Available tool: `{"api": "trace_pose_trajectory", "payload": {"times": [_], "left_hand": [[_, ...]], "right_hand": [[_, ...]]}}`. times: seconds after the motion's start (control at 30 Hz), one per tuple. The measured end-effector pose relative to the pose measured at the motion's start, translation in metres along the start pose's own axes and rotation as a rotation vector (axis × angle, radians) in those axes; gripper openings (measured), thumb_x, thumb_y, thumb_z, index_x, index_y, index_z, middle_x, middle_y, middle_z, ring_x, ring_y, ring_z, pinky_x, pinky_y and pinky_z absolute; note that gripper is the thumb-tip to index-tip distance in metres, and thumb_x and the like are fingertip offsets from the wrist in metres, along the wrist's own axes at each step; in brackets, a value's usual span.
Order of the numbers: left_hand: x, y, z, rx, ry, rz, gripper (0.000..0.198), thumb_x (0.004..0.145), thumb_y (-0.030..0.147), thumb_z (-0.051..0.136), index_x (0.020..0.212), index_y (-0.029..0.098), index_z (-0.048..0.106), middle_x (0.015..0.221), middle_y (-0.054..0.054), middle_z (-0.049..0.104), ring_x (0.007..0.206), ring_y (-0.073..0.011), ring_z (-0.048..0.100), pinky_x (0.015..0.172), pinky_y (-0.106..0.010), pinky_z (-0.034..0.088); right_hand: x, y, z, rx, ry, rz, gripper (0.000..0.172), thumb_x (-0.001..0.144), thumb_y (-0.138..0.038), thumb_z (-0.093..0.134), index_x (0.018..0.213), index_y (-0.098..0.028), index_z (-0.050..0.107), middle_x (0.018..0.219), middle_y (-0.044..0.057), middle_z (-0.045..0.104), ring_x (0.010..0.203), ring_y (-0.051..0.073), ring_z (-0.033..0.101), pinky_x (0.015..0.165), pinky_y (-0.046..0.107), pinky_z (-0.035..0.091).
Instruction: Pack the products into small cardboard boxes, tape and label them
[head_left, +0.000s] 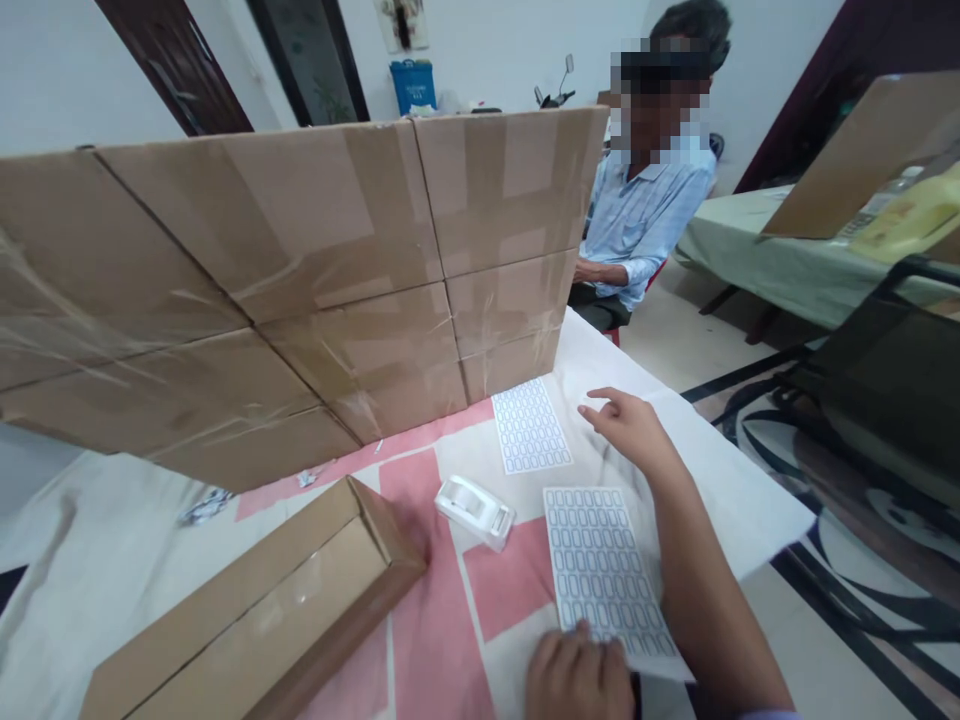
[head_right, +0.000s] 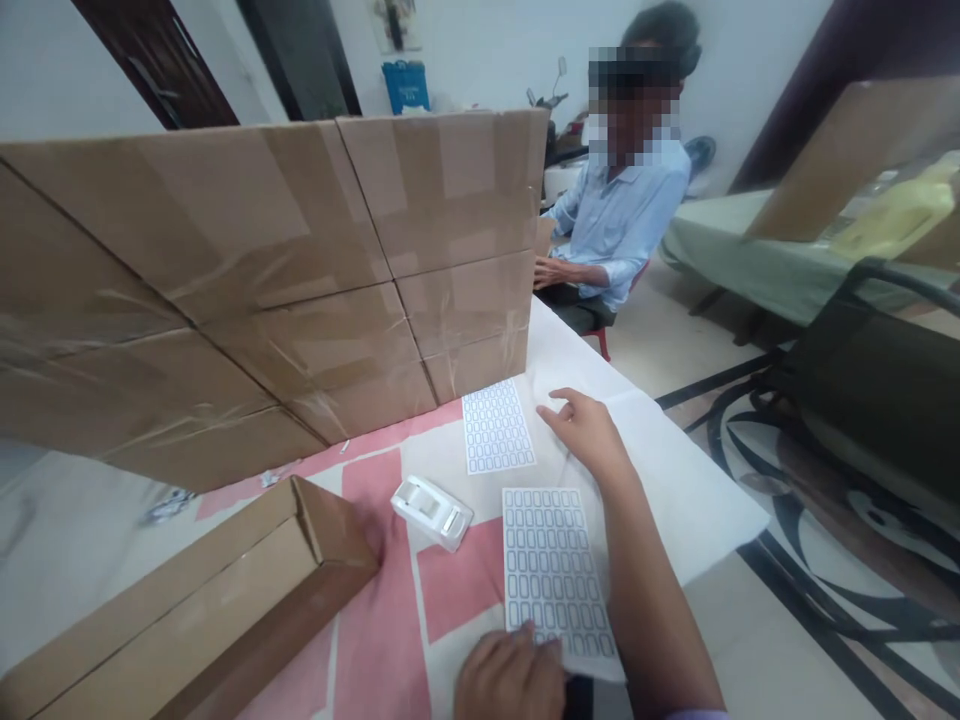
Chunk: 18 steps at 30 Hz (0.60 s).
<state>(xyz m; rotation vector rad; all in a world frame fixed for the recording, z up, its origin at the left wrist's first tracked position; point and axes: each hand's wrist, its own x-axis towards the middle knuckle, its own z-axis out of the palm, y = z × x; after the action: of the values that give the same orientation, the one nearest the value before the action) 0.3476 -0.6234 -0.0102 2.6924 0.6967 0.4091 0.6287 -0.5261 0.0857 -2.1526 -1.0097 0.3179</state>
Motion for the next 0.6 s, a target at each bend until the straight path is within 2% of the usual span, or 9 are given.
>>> {"api": "trace_pose_trajectory", "payload": {"times": [0.03, 0.1, 0.13, 0.23, 0.33, 0.4, 0.47, 0.53, 0.6], "left_hand": [[0.0, -0.008, -0.012, -0.044, 0.1, -0.011, 0.035, 0.093, 0.011, 0.053, 0.117, 0.026, 0.075, 0.089, -0.007, 0.08, 0.085, -0.024, 0.077, 0.081, -0.039, 0.061], [0.017, -0.027, -0.047, -0.142, 0.3, -0.063, 0.027, 0.096, 0.016, 0.052, 0.101, 0.026, 0.076, 0.081, -0.003, 0.079, 0.07, -0.0204, 0.074, 0.067, -0.034, 0.058], [0.032, -0.037, -0.067, -0.211, 0.401, -0.099, 0.025, 0.097, 0.018, 0.051, 0.096, 0.025, 0.075, 0.083, -0.002, 0.079, 0.069, -0.018, 0.074, 0.066, -0.03, 0.057], [0.088, -0.06, -0.123, -0.37, 0.624, -0.294, 0.021, 0.101, 0.026, 0.05, 0.103, 0.023, 0.071, 0.096, -0.001, 0.08, 0.081, -0.0162, 0.075, 0.074, -0.027, 0.055], [0.139, -0.071, -0.159, -0.406, 0.844, -0.374, 0.025, 0.103, 0.027, 0.045, 0.109, 0.021, 0.067, 0.099, -0.004, 0.077, 0.086, -0.018, 0.072, 0.074, -0.027, 0.051], [0.162, -0.075, -0.167, -0.452, 0.957, -0.336, 0.025, 0.103, 0.025, 0.044, 0.114, 0.019, 0.065, 0.103, -0.006, 0.076, 0.093, -0.0188, 0.071, 0.079, -0.028, 0.051], [0.178, -0.078, -0.16, -0.494, 0.987, -0.253, 0.025, 0.103, 0.023, 0.044, 0.117, 0.019, 0.064, 0.108, -0.007, 0.075, 0.097, -0.0186, 0.071, 0.082, -0.029, 0.052], [0.187, -0.083, -0.142, -0.504, 0.929, -0.124, 0.026, 0.102, 0.019, 0.043, 0.118, 0.02, 0.064, 0.112, -0.007, 0.075, 0.102, -0.0177, 0.07, 0.087, -0.029, 0.052], [0.191, -0.089, -0.117, -0.463, 0.843, -0.001, 0.028, 0.099, 0.011, 0.045, 0.112, 0.021, 0.067, 0.112, -0.005, 0.076, 0.106, -0.018, 0.07, 0.094, -0.032, 0.051]], "right_hand": [[-0.001, -0.002, 0.001, 0.037, 0.012, -0.009, 0.041, 0.086, -0.051, 0.066, 0.112, -0.02, 0.073, 0.068, 0.0, 0.069, 0.072, 0.02, 0.068, 0.074, 0.031, 0.046], [-0.002, -0.005, 0.003, 0.12, 0.039, -0.024, 0.037, 0.087, -0.051, 0.064, 0.104, -0.019, 0.074, 0.062, -0.001, 0.066, 0.066, 0.019, 0.065, 0.069, 0.029, 0.044], [-0.002, -0.006, 0.004, 0.161, 0.06, -0.03, 0.035, 0.087, -0.051, 0.064, 0.098, -0.019, 0.073, 0.06, -0.001, 0.065, 0.063, 0.017, 0.063, 0.067, 0.029, 0.043], [0.001, -0.004, 0.008, 0.276, 0.138, -0.062, 0.036, 0.089, -0.052, 0.061, 0.085, -0.018, 0.071, 0.058, -0.001, 0.062, 0.059, 0.015, 0.057, 0.065, 0.028, 0.041], [0.005, -0.003, 0.013, 0.345, 0.153, -0.099, 0.04, 0.089, -0.056, 0.06, 0.082, -0.017, 0.069, 0.061, 0.001, 0.063, 0.059, 0.015, 0.054, 0.062, 0.028, 0.04], [0.006, -0.004, 0.018, 0.4, 0.065, -0.109, 0.044, 0.087, -0.061, 0.061, 0.089, -0.017, 0.069, 0.068, 0.002, 0.067, 0.053, 0.013, 0.049, 0.055, 0.028, 0.037], [0.005, -0.008, 0.023, 0.521, -0.075, -0.116, 0.052, 0.085, -0.067, 0.062, 0.101, -0.018, 0.067, 0.08, 0.005, 0.072, 0.048, 0.012, 0.048, 0.049, 0.028, 0.036], [0.003, -0.013, 0.027, 0.726, -0.23, -0.118, 0.061, 0.082, -0.073, 0.061, 0.112, -0.02, 0.065, 0.094, 0.009, 0.075, 0.05, 0.014, 0.056, 0.049, 0.029, 0.039], [0.0, -0.017, 0.03, 0.958, -0.39, -0.091, 0.068, 0.081, -0.079, 0.057, 0.115, -0.022, 0.064, 0.101, 0.011, 0.075, 0.061, 0.02, 0.066, 0.052, 0.03, 0.044]]}}
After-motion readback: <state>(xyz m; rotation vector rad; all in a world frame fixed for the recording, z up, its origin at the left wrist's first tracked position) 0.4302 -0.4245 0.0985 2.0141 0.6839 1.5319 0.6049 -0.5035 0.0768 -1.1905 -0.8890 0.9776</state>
